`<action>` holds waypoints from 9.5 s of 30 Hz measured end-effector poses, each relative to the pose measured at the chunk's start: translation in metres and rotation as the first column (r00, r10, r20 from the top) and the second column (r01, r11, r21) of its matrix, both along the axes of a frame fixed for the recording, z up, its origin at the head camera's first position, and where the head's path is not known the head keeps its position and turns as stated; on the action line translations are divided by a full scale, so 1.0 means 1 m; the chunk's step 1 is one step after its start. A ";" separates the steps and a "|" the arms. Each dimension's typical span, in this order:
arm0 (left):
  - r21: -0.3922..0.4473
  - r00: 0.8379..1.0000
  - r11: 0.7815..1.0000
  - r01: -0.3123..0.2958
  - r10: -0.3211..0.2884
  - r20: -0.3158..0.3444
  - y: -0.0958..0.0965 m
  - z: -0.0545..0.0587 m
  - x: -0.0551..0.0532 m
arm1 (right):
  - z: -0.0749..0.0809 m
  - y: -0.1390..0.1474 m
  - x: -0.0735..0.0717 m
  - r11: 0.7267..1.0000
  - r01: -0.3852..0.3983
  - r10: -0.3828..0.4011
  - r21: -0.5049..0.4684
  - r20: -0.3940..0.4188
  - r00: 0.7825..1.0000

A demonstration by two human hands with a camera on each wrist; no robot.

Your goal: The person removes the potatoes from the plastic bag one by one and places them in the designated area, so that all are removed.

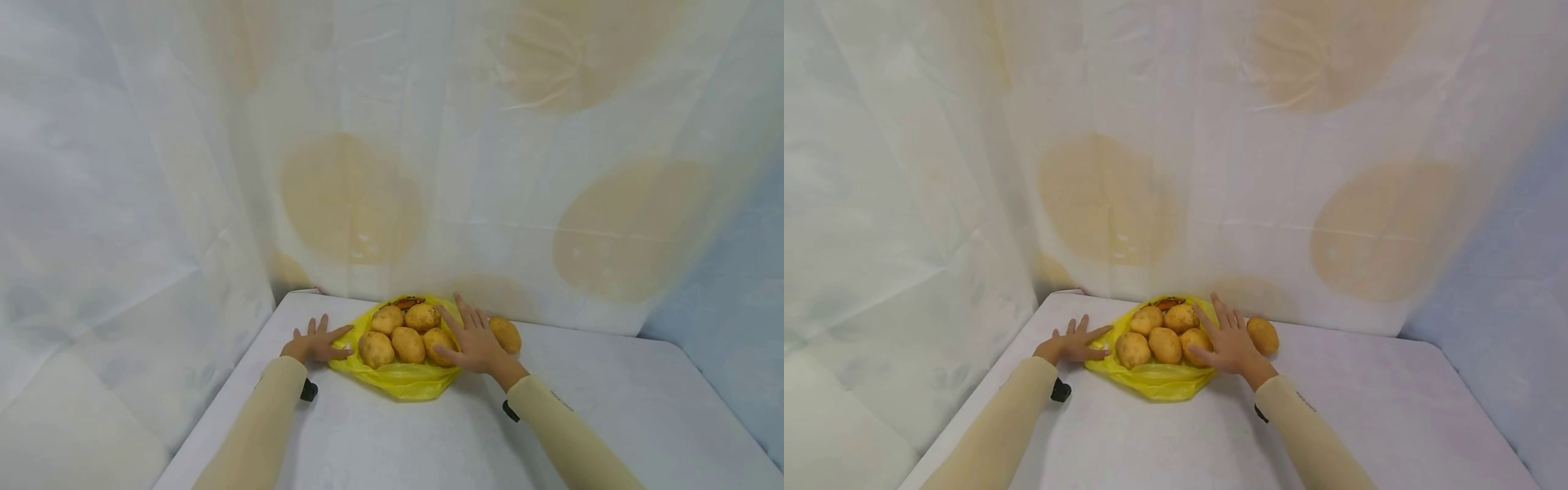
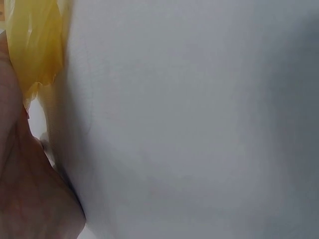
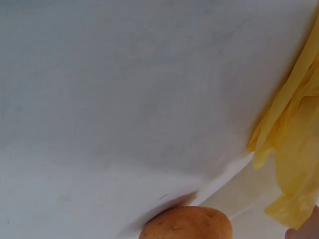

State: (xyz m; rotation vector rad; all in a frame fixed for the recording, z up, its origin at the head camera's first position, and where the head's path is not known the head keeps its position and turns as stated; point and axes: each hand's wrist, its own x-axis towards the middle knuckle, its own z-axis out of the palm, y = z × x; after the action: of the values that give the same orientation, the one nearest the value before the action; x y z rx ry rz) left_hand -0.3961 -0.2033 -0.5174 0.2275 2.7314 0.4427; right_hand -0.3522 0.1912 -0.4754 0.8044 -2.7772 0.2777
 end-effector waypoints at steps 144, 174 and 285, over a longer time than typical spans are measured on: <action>0.028 0.999 0.999 -0.036 0.035 0.020 -0.002 0.004 0.017 | 0.010 -0.009 0.005 0.953 0.089 0.058 -0.290 0.463 0.884; 0.003 1.000 1.000 -0.010 0.010 -0.027 0.006 0.022 0.033 | 0.051 0.031 0.010 0.913 0.105 0.080 -0.394 0.426 0.901; 0.017 0.999 1.000 -0.015 0.015 -0.029 0.004 0.010 0.030 | -0.015 0.172 -0.012 0.868 0.405 -0.255 -0.287 0.442 0.860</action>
State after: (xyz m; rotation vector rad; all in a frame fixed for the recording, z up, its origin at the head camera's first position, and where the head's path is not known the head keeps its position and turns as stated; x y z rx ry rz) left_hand -0.3665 -0.1995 -0.5071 0.2195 2.7605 0.4709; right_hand -0.3647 0.3637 -0.4908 0.1690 -3.0061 0.9553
